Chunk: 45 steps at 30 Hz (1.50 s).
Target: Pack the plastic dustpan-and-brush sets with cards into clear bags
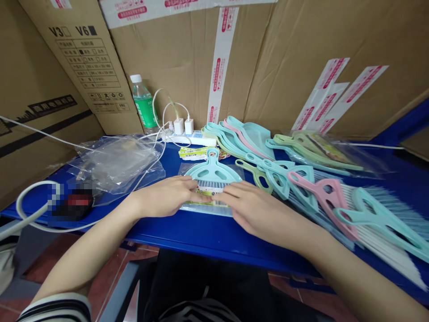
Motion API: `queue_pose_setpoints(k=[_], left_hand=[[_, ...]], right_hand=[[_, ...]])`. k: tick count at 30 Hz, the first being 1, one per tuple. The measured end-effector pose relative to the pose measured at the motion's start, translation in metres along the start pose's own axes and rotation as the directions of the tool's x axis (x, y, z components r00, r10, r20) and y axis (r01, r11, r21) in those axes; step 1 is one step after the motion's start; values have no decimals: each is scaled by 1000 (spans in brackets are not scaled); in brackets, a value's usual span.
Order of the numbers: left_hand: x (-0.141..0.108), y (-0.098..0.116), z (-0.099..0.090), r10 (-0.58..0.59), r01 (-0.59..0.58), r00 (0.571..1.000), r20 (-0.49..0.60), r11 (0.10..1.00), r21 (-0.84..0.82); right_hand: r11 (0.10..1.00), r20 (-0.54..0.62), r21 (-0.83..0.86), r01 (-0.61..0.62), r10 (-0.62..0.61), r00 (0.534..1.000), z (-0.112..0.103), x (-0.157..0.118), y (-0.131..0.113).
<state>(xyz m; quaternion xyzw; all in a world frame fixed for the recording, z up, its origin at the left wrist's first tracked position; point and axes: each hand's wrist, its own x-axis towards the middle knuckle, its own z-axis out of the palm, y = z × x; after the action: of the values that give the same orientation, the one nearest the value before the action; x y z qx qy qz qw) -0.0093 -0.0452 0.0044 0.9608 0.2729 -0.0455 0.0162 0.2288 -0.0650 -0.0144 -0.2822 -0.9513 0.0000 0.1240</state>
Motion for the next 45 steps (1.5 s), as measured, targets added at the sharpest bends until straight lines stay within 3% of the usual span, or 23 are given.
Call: queue_pose_setpoints(k=[11,20,38,45], left_hand=[[0,3,-3,-33,33,999,-13,999,8],[-8,-10,-7,-64,61,997,-33,995,-81],[-16,-20,-15,-145,149,989,33,978,-146],[-18,-23,-16,-161,159,987,-2,979,-127]], right_hand=[[996,109,-16,-91,92,990,-4,0,2],[985,160,55,-166,155,975,-10,-4,5],[978,209,14,-208,200,957,-19,-15,21],[970,188,-9,-244,241,952,-23,-18,21]])
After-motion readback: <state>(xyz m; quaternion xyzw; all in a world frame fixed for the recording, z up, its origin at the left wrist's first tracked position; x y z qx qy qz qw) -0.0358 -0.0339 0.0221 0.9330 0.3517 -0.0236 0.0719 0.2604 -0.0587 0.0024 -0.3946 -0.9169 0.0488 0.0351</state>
